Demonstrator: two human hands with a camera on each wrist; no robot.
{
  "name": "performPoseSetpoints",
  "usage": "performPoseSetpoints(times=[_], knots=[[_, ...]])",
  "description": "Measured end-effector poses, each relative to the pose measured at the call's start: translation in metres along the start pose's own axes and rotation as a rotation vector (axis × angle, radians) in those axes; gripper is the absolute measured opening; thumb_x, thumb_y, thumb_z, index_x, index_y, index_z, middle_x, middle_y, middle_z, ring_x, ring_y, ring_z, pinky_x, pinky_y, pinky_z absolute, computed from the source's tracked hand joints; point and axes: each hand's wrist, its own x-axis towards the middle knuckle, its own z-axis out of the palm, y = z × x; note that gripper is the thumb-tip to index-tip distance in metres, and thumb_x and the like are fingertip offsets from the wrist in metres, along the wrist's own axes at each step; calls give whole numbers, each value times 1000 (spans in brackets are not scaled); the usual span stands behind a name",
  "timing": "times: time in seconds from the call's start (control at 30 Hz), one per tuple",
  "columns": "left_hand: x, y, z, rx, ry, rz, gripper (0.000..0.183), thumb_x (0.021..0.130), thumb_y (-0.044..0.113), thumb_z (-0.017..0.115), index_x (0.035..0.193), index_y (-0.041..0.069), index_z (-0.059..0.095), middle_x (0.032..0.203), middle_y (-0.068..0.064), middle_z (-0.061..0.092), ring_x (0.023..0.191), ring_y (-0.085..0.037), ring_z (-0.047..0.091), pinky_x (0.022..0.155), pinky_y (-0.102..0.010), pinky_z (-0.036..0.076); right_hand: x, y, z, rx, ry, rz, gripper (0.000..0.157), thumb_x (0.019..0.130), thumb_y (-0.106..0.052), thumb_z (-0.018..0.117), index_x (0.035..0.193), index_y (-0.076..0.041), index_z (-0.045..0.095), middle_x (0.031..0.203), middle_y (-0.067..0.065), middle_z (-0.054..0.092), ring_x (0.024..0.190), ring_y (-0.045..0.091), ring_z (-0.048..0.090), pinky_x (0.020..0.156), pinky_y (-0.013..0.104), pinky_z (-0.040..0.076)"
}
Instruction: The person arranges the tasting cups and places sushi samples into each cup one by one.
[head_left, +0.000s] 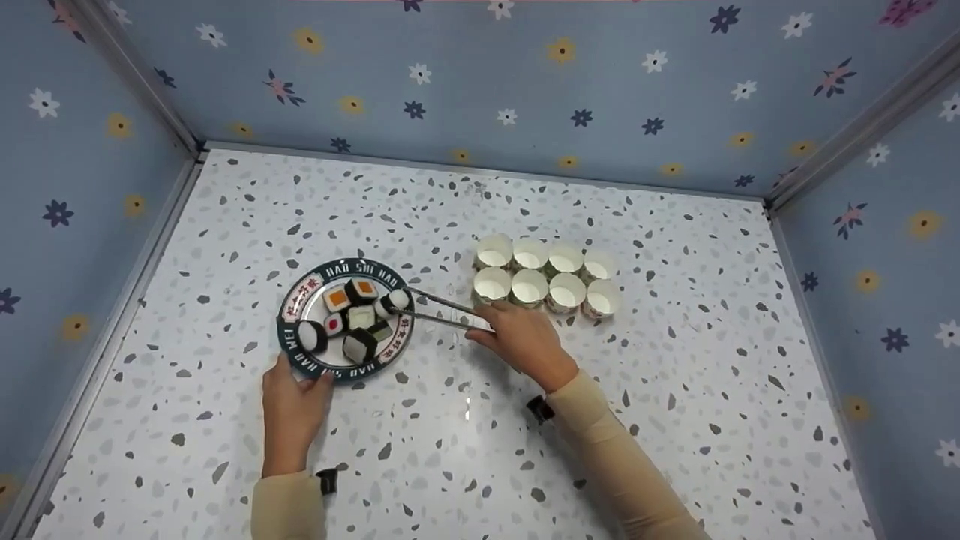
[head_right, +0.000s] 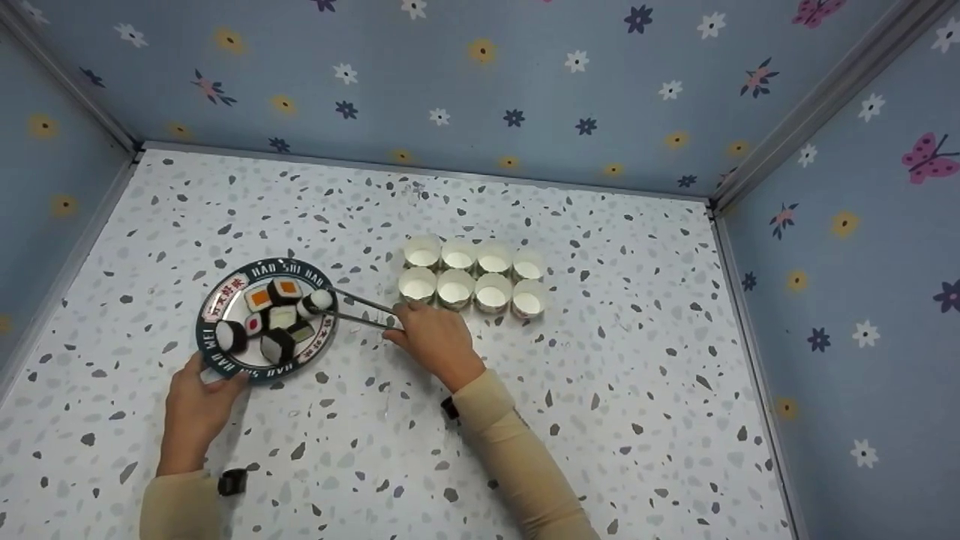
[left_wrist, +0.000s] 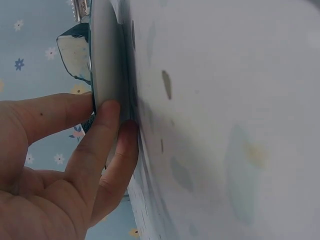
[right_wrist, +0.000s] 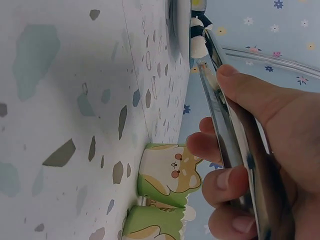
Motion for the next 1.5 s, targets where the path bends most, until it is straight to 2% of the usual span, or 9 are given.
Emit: performPoseSetpoints(times=[0.13,0.3,0.6,0.83,1.0,1.17,1.27,1.4,1.5], knots=[[1,1,0,2,-11,-18,79,96,14,62,154,-11,16,144,-39,30,110,-43,55,99,-50,42,2,0,0,19,-27,6,37,93,-47,67,109,-15,72,89,-1,68,69,17,62,56,34,49],[3,2,1,4,0,-1,77,95,13,63,154,-9,19,141,-38,33,109,-44,54,100,-51,41,3,1,1,50,-60,4,34,94,-45,67,106,-14,72,90,1,71,68,15,61,56,33,49],[5,3,2,-22,27,66,68,93,8,65,150,-8,32,135,-37,40,124,-45,40,104,-56,33,-2,2,3,59,-7,-18,28,94,-43,67,101,-16,71,88,-3,70,65,13,59,54,30,48],[6,5,2,-25,16,49,68,93,9,65,151,-6,32,135,-36,39,117,-44,46,101,-55,38,-6,6,0,87,-1,3,29,94,-42,67,103,-15,71,81,-3,66,63,13,56,52,29,45],[6,5,1,-17,2,36,70,94,10,65,151,-7,30,137,-38,37,116,-45,47,102,-55,37,-13,10,-7,89,48,13,30,95,-42,66,107,-15,72,78,-5,64,56,11,52,47,29,42],[6,5,1,-10,-4,27,72,93,11,66,152,-8,28,137,-38,37,120,-47,44,106,-57,33,-22,20,-20,57,100,59,36,96,-44,64,118,-16,73,79,-2,67,58,14,55,48,30,43],[6,4,1,-6,-4,22,75,93,11,66,153,-8,26,137,-38,36,121,-48,44,107,-57,32,-28,30,-27,24,147,76,35,97,-43,64,115,-15,73,78,-1,67,57,14,54,48,32,43],[3,1,0,-12,-10,9,77,94,11,65,154,-8,22,139,-38,34,117,-46,49,104,-54,37,-35,43,-36,-16,212,115,30,95,-41,66,104,-13,70,69,-1,57,49,15,44,42,32,38],[1,-1,0,-21,-8,4,76,94,12,64,155,-8,21,142,-39,33,116,-45,50,103,-54,38,-39,51,-42,-39,247,162,29,93,-41,69,103,-13,68,65,-1,52,46,16,40,39,33,35]])
